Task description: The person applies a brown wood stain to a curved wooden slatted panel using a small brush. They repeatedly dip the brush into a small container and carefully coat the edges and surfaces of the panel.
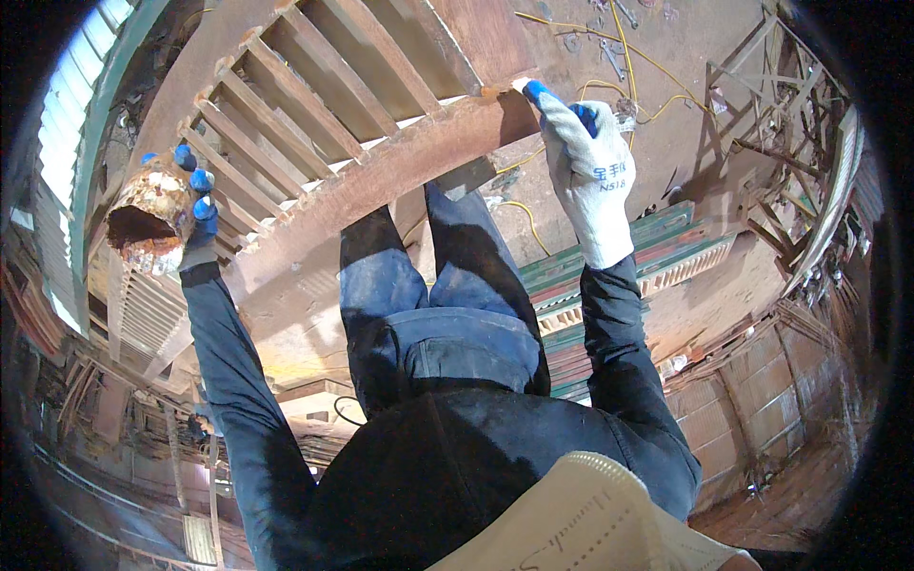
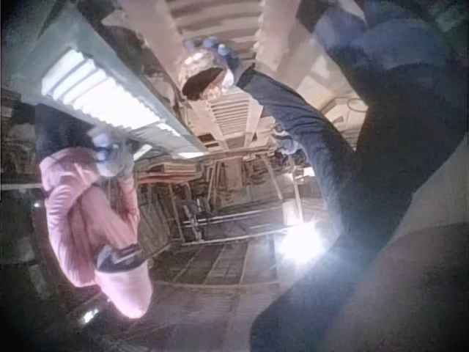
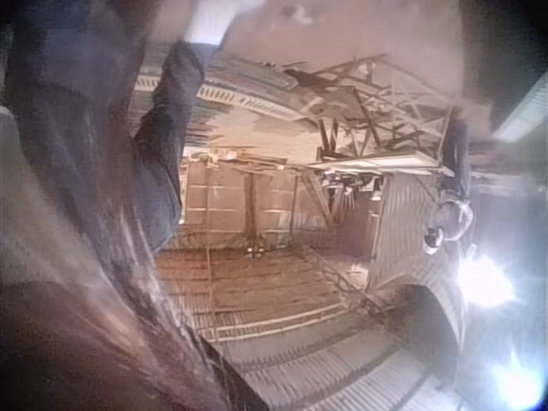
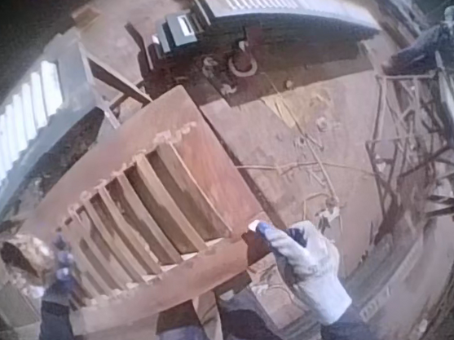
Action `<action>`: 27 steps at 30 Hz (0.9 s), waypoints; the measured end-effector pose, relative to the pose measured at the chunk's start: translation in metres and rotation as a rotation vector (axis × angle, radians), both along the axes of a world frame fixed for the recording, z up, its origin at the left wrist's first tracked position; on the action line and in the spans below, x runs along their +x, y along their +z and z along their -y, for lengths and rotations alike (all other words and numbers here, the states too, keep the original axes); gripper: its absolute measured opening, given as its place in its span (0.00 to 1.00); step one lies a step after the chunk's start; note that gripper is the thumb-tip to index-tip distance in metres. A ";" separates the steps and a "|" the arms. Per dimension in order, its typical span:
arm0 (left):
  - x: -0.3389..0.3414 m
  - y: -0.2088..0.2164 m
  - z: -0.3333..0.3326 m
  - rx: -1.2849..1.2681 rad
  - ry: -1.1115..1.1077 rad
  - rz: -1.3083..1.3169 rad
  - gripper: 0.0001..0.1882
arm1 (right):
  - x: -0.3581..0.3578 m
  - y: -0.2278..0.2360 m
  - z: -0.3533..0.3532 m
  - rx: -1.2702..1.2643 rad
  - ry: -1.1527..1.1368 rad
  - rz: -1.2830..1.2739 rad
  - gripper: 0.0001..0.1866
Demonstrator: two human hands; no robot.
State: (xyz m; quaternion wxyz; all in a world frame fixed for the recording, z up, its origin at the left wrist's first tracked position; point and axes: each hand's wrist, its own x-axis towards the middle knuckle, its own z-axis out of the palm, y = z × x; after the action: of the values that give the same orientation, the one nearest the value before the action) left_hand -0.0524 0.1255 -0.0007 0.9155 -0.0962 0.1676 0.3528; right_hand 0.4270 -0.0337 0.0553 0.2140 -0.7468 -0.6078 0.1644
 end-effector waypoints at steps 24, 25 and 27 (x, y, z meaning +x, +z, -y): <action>-0.002 -0.004 0.000 -0.001 0.014 0.046 0.31 | 0.017 0.020 -0.018 -0.213 0.195 0.117 0.17; -0.004 -0.003 -0.001 0.003 0.016 0.044 0.31 | 0.019 0.021 -0.014 -0.232 0.204 0.112 0.18; -0.004 -0.003 0.001 0.002 0.024 0.046 0.31 | 0.021 0.032 -0.012 -0.305 0.192 0.016 0.16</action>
State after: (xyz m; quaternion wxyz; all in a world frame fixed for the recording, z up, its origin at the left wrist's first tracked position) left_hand -0.0568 0.1245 -0.0036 0.9150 -0.1053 0.1451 0.3615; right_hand 0.4480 -0.0218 0.0876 0.0767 -0.7103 -0.6460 0.2688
